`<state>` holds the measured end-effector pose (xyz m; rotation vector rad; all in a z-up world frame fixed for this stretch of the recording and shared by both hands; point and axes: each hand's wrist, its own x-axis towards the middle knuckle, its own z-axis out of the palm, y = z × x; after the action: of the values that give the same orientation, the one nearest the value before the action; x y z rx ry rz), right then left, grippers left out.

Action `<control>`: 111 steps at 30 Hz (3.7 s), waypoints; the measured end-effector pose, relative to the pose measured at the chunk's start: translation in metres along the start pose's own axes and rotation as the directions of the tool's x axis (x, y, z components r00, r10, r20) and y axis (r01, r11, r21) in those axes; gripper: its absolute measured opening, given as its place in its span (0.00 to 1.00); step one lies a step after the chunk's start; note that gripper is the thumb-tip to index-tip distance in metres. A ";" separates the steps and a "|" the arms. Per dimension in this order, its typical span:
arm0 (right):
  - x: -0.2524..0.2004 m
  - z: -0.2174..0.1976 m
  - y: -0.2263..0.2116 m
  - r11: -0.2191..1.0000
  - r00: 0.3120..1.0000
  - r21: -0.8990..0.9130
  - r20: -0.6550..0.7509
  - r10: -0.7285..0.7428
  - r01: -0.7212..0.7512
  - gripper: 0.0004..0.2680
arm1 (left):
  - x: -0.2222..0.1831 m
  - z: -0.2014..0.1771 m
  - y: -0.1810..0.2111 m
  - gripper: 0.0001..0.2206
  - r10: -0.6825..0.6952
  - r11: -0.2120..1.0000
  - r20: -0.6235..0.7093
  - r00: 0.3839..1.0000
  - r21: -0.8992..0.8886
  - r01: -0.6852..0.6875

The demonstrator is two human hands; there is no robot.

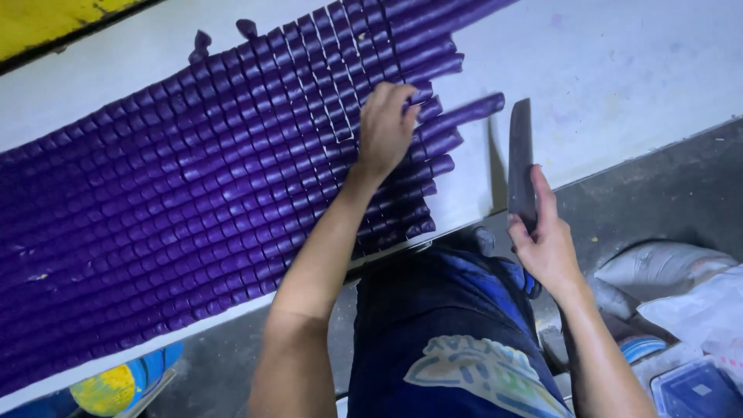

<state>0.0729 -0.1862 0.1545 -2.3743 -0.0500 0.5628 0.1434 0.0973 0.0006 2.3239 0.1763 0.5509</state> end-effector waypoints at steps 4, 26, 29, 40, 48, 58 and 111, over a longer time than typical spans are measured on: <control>0.001 0.003 0.001 1.000 1.000 -0.001 -0.008 -0.008 0.008 0.31 | -0.006 -0.013 0.000 0.10 0.013 0.998 0.019 1.000 0.055 -0.014; 0.089 0.030 -0.119 0.919 0.941 -0.218 0.162 -0.298 0.329 0.31 | -0.006 0.002 0.009 0.21 0.163 0.933 -0.113 0.980 0.341 -0.115; 0.144 0.054 -0.122 0.888 0.917 -0.240 0.172 -0.359 0.392 0.31 | -0.007 0.008 0.002 0.19 0.145 0.934 -0.104 0.984 0.342 -0.101; 0.227 0.094 -0.133 0.884 0.932 -0.304 0.194 -0.307 0.354 0.30 | -0.001 -0.015 -0.009 0.15 0.165 0.909 -0.238 0.957 0.412 -0.054; 0.233 0.089 -0.152 0.850 0.899 -0.333 0.307 -0.313 0.409 0.31 | 0.112 -0.013 -0.044 0.26 0.027 0.913 -0.146 0.989 0.406 0.035; 0.255 0.078 -0.211 0.878 0.912 -0.392 0.395 -0.110 0.276 0.33 | 0.142 0.007 -0.069 0.24 -0.088 0.863 0.140 0.986 0.505 0.005; 0.120 0.057 -0.116 0.838 0.866 -0.396 0.473 -0.164 0.375 0.28 | -0.010 0.021 0.000 0.12 0.012 0.950 0.162 0.987 0.307 -0.061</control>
<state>0.1719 -0.0408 0.1440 -2.5904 -0.8065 1.0050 0.1434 0.0815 -0.0165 2.6714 0.1538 0.3742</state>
